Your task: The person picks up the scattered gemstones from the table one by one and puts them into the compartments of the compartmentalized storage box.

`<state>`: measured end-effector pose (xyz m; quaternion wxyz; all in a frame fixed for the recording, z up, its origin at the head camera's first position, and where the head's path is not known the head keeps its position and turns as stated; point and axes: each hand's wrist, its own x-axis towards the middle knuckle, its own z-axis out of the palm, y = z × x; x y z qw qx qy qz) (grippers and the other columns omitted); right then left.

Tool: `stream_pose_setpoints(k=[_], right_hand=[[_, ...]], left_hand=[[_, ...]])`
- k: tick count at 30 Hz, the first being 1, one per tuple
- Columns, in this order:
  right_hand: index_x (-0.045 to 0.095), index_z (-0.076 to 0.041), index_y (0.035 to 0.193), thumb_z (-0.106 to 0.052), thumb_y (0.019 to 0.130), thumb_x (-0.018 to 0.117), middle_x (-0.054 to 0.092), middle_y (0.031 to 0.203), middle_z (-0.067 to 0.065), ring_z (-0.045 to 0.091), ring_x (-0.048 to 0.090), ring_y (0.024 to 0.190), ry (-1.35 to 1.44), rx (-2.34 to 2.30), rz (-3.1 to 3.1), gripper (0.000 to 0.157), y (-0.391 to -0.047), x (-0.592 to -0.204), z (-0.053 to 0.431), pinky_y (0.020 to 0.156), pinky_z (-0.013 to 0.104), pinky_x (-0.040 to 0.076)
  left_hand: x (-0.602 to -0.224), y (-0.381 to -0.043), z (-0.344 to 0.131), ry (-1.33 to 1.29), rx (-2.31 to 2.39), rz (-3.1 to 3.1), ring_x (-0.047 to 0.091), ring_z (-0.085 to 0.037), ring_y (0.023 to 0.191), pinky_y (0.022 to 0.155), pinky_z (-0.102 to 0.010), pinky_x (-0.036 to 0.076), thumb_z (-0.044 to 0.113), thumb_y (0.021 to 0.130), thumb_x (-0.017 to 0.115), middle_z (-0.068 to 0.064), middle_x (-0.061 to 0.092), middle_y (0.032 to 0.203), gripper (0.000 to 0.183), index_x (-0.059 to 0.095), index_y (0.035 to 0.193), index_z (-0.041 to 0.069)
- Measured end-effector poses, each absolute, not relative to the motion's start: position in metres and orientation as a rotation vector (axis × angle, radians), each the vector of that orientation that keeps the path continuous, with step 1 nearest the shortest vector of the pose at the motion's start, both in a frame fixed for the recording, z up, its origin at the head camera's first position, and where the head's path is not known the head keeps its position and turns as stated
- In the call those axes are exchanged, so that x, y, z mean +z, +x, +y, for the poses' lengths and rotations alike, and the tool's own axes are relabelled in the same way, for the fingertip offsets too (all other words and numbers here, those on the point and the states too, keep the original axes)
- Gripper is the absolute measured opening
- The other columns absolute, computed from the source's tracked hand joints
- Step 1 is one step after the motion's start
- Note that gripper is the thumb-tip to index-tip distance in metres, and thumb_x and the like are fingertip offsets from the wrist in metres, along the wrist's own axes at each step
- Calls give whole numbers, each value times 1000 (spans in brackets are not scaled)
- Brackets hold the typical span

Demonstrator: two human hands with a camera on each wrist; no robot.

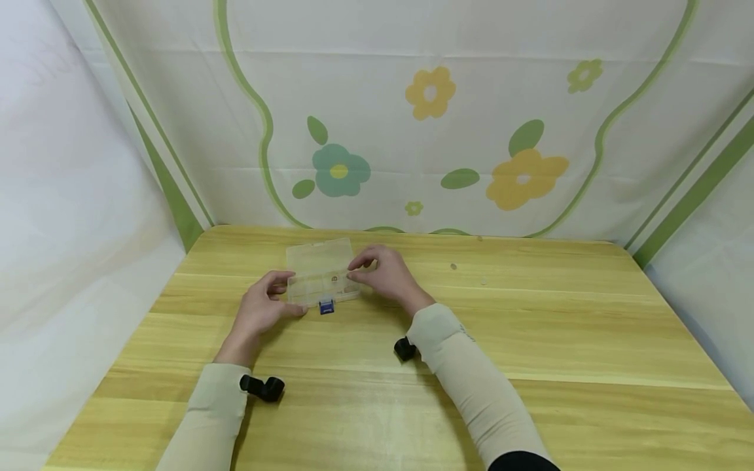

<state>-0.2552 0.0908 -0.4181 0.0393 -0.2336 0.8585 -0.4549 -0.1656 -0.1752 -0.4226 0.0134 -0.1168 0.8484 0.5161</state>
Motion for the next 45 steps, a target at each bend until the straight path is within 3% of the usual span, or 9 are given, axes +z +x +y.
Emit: stream_pose_setpoints(k=[14, 24, 34, 45], right_hand=[[84, -22, 104, -28, 95, 84, 75, 113, -2, 21, 62, 106, -547, -1442, 2715, 11, -262, -421, 135, 88, 39, 52], [83, -15, 110, -29, 95, 84, 76, 118, 2, 23, 62, 108, -414, -1483, 2742, 21, -265, -422, 165, 92, 39, 50], [82, -13, 111, -28, 96, 83, 78, 116, 5, 22, 64, 100, -332, -1485, 2816, 21, -265, -421, 194, 86, 30, 50], [81, -12, 116, -25, 99, 79, 77, 117, 9, 22, 62, 105, -190, -1444, 2895, 21, -266, -423, 226, 88, 30, 48]], left_hand=[[-424, -164, -176, -375, 1614, 2627, 53, -36, 134, 115, -56, 47, 7, 74, 93, -15, 62, 147, 78, 63, 146, 15], [-423, -164, -176, -375, 1614, 2627, 53, -36, 134, 115, -56, 46, 6, 74, 93, -14, 62, 148, 78, 63, 146, 15], [-424, -165, -174, -364, 1602, 2638, 54, -37, 135, 114, -56, 48, 7, 74, 93, -15, 62, 147, 78, 63, 145, 15], [-419, -165, -171, -368, 1603, 2644, 54, -38, 129, 113, -55, 48, -1, 74, 92, -20, 61, 142, 79, 62, 146, 9]])
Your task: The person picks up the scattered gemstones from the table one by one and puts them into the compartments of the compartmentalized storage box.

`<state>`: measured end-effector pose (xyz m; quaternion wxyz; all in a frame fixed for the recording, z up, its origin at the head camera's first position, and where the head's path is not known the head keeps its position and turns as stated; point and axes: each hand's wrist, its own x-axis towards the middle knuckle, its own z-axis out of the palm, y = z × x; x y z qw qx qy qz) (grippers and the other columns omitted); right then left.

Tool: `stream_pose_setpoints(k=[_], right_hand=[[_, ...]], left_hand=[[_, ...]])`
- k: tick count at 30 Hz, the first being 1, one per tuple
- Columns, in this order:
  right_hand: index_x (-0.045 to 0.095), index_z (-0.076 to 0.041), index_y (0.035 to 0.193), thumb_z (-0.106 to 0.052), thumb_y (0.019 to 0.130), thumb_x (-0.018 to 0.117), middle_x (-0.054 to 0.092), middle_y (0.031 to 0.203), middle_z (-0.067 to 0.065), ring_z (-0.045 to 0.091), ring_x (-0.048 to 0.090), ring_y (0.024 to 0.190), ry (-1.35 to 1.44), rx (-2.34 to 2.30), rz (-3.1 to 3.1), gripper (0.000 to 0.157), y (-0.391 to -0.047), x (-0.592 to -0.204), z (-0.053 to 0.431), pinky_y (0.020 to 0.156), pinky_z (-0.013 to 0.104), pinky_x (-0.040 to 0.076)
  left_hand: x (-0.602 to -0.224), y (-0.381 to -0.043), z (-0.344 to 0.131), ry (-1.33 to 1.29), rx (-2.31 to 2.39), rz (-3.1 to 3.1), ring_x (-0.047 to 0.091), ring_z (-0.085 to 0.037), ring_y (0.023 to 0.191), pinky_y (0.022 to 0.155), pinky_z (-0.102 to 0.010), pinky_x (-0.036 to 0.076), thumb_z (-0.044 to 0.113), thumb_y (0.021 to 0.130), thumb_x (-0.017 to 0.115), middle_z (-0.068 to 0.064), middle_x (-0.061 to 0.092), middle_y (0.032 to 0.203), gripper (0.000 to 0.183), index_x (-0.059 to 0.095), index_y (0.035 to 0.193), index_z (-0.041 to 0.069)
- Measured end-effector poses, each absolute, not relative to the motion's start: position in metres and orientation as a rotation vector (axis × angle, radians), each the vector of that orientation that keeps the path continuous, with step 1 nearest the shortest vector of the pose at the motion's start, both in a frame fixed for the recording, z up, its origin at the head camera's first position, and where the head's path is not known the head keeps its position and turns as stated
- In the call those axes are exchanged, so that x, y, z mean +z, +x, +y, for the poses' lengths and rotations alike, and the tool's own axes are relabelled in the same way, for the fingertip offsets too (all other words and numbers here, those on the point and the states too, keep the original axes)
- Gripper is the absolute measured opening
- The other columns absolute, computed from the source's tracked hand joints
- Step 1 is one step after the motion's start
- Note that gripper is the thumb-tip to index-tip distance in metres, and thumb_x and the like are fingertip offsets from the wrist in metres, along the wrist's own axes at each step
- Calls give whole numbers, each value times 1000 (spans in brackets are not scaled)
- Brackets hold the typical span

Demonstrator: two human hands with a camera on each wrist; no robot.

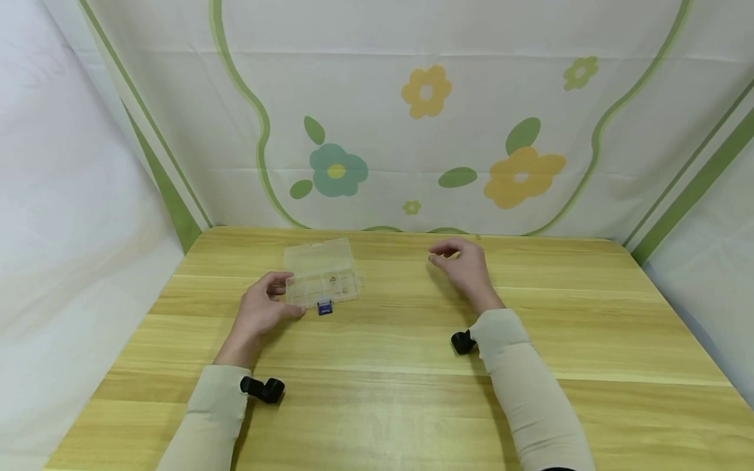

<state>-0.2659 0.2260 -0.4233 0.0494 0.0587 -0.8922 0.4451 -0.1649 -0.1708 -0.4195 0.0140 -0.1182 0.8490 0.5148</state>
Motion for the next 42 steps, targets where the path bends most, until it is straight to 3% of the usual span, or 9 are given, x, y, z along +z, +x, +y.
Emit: stream_pose_setpoints(k=[12, 28, 37, 42], right_hand=[[79, -11, 121, -27, 100, 77, 73, 119, 11, 23, 60, 110, 93, 1305, -2755, 26, -262, -423, 250, 90, 35, 47], [78, -10, 122, -34, 97, 82, 75, 123, 15, 27, 66, 109, 42, 1210, -2840, 36, -264, -428, 269, 83, 26, 52], [77, -6, 123, -29, 98, 80, 76, 124, 19, 35, 69, 112, 58, 1167, -2914, 34, -265, -429, 266, 101, 52, 56], [78, -6, 121, -28, 99, 78, 75, 125, 19, 36, 68, 112, 65, 1152, -2934, 31, -266, -429, 266, 102, 54, 54]], left_hand=[[-417, -165, -173, -360, 1623, 2649, 55, -38, 129, 113, -54, 49, -6, 73, 90, -22, 61, 139, 81, 60, 147, 6], [-421, -165, -176, -349, 1680, 2627, 55, -39, 131, 114, -56, 48, -5, 74, 91, -22, 59, 143, 80, 59, 146, 6], [-422, -165, -176, -346, 1679, 2645, 56, -39, 129, 111, -55, 50, -6, 73, 91, -23, 61, 141, 79, 60, 145, 6], [-422, -164, -176, -343, 1698, 2624, 58, -38, 126, 110, -53, 51, -5, 72, 92, -22, 62, 140, 78, 62, 143, 6]])
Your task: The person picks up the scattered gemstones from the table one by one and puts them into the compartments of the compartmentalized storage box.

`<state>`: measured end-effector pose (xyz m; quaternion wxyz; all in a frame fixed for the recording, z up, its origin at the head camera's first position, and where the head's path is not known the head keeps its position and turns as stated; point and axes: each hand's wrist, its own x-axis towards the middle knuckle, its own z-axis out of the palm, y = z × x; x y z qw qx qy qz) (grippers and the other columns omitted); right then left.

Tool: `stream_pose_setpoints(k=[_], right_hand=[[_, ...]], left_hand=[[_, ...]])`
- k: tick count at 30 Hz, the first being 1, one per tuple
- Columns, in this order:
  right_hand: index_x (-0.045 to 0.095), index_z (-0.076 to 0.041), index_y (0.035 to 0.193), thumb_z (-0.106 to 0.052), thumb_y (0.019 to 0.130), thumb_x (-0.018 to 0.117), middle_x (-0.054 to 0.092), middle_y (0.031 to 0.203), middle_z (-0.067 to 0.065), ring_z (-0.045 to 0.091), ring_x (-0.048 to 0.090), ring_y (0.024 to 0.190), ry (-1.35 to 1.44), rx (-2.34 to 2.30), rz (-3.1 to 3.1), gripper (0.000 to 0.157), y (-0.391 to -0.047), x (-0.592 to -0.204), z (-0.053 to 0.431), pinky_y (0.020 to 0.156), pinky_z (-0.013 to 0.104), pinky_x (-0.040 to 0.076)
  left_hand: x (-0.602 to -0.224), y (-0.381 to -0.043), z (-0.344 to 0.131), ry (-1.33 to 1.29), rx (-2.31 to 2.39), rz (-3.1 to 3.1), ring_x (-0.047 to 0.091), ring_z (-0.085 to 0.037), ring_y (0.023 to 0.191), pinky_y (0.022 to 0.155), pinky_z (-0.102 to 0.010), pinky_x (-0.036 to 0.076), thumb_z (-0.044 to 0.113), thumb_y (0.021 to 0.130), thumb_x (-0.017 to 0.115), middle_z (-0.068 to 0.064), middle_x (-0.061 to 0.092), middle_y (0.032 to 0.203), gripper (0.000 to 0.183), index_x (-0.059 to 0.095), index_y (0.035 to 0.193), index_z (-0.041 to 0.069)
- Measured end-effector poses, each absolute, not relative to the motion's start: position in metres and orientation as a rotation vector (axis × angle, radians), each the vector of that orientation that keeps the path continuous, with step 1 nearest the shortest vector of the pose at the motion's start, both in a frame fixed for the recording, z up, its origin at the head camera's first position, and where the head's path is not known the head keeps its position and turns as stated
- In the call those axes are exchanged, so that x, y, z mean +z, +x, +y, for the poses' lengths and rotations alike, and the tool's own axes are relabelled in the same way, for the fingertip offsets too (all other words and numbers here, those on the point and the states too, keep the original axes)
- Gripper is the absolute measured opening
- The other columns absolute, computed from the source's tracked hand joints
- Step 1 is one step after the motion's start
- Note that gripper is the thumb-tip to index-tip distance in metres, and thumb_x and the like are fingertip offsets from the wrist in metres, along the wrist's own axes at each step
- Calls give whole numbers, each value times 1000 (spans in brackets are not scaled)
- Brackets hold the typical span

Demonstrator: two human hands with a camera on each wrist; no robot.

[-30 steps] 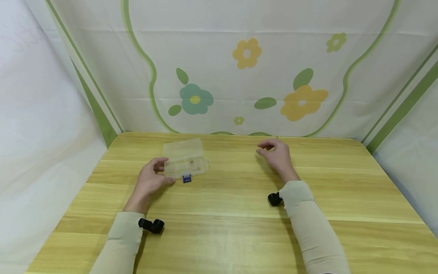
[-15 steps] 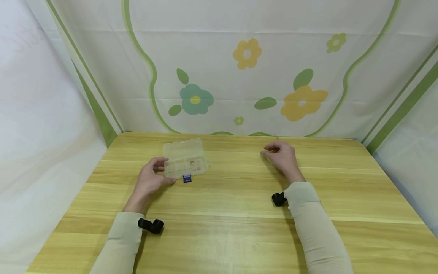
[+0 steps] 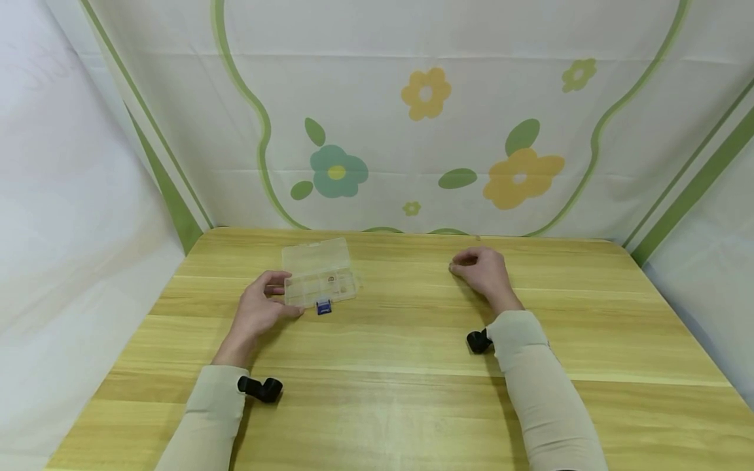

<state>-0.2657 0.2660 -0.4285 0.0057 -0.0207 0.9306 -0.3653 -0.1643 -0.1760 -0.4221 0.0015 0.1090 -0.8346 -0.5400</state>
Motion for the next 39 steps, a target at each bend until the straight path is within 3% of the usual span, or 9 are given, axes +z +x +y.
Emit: stream_pose_setpoints(k=[10, 17, 24, 39], right_hand=[[80, -7, 119, -29, 101, 76, 74, 125, 19, 35, 67, 110, -81, -1109, 2932, 28, -267, -431, 265, 100, 53, 54], [81, -9, 118, -33, 100, 77, 76, 121, 16, 31, 68, 106, -86, -1196, 2907, 30, -267, -428, 251, 93, 43, 55], [81, -10, 120, -35, 98, 79, 77, 125, 15, 29, 69, 112, -81, -1335, 2831, 33, -268, -427, 231, 95, 37, 55], [82, -15, 113, -36, 96, 83, 73, 121, 7, 26, 63, 111, -160, -1469, 2752, 27, -268, -428, 189, 86, 36, 54]], left_hand=[[-423, -164, -177, 325, -1698, -2631, 59, -39, 124, 109, -52, 52, -5, 72, 92, -23, 62, 137, 77, 61, 142, 6], [-424, -165, -177, 340, -1702, -2631, 59, -37, 123, 108, -51, 52, -5, 72, 91, -21, 62, 137, 76, 62, 141, 7], [-423, -165, -176, 339, -1703, -2637, 61, -37, 121, 107, -50, 54, -5, 73, 91, -20, 63, 136, 76, 61, 142, 7], [-425, -165, -176, 325, -1710, -2627, 60, -38, 124, 108, -51, 53, -5, 72, 91, -21, 63, 136, 76, 62, 141, 7]])
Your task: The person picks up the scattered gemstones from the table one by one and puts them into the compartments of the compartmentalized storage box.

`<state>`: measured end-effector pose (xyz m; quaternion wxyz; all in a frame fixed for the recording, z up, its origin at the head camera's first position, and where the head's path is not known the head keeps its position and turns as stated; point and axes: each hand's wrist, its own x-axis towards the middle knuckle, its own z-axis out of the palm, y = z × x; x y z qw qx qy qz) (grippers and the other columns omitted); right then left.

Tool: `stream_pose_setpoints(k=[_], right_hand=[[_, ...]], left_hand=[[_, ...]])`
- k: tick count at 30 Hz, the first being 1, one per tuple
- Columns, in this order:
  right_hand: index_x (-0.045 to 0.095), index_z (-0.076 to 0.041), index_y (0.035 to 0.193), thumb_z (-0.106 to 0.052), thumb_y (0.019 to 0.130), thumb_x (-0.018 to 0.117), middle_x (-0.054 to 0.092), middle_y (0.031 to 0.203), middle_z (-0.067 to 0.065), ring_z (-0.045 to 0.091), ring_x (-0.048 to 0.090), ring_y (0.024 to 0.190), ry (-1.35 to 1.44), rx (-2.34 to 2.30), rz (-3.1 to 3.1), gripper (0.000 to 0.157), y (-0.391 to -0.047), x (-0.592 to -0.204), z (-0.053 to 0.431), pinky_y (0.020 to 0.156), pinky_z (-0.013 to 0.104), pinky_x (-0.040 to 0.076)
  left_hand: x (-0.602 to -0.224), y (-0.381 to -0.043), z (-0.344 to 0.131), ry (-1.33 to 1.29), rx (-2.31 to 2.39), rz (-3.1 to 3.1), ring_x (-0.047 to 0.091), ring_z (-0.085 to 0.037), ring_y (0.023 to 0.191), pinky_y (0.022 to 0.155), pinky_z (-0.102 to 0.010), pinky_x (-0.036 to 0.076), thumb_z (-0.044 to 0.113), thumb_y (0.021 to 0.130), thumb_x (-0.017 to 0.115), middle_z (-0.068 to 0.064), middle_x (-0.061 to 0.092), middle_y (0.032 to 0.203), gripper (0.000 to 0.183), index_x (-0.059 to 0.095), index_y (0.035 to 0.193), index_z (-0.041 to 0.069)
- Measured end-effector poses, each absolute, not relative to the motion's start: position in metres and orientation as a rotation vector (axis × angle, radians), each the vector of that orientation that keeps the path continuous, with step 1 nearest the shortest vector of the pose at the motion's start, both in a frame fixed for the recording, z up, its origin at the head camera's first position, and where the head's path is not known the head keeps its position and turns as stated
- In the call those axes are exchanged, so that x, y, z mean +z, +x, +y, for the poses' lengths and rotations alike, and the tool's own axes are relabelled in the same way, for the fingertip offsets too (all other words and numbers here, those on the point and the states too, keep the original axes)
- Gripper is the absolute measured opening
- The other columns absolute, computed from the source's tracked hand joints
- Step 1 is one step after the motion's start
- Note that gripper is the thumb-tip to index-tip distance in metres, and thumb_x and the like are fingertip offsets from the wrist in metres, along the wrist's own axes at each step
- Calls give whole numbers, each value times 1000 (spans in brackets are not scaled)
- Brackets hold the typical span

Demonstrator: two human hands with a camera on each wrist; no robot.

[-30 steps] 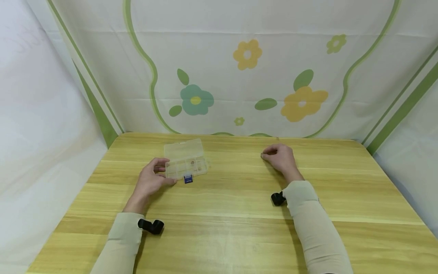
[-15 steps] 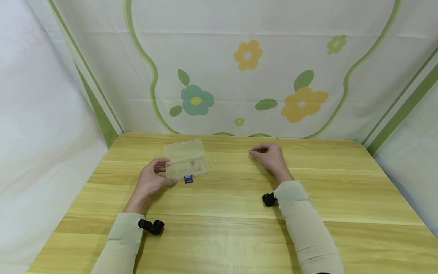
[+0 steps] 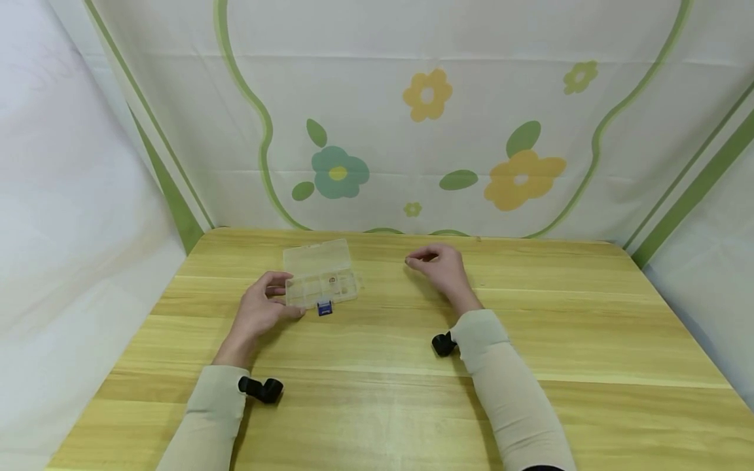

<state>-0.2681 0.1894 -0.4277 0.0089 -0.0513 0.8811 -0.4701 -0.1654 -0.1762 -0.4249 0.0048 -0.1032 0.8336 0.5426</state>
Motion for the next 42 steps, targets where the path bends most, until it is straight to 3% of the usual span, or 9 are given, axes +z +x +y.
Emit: stream_pose_setpoints(k=[6, 23, 42], right_hand=[[83, -16, 107, -34, 93, 84, 74, 116, 5, 25, 63, 106, -221, -1522, 2733, 22, -269, -428, 171, 80, 37, 55], [84, -18, 103, -28, 94, 85, 74, 113, 3, 22, 64, 103, -478, -1548, 2686, 14, -266, -427, 122, 84, 37, 52], [85, -20, 97, -25, 93, 86, 75, 103, -2, 19, 62, 97, -770, -1481, 2651, 7, -256, -420, 80, 77, 32, 52]], left_hand=[[-425, -166, -176, -330, 1686, 2609, 58, -38, 127, 110, -53, 51, -5, 73, 90, -20, 62, 138, 76, 61, 142, 8], [-426, -165, -176, -333, 1689, 2617, 59, -38, 126, 110, -53, 52, -5, 73, 91, -20, 62, 139, 76, 61, 142, 8], [-423, -165, -176, -343, 1666, 2631, 59, -36, 126, 110, -52, 51, -4, 73, 91, -19, 63, 137, 75, 62, 141, 10]])
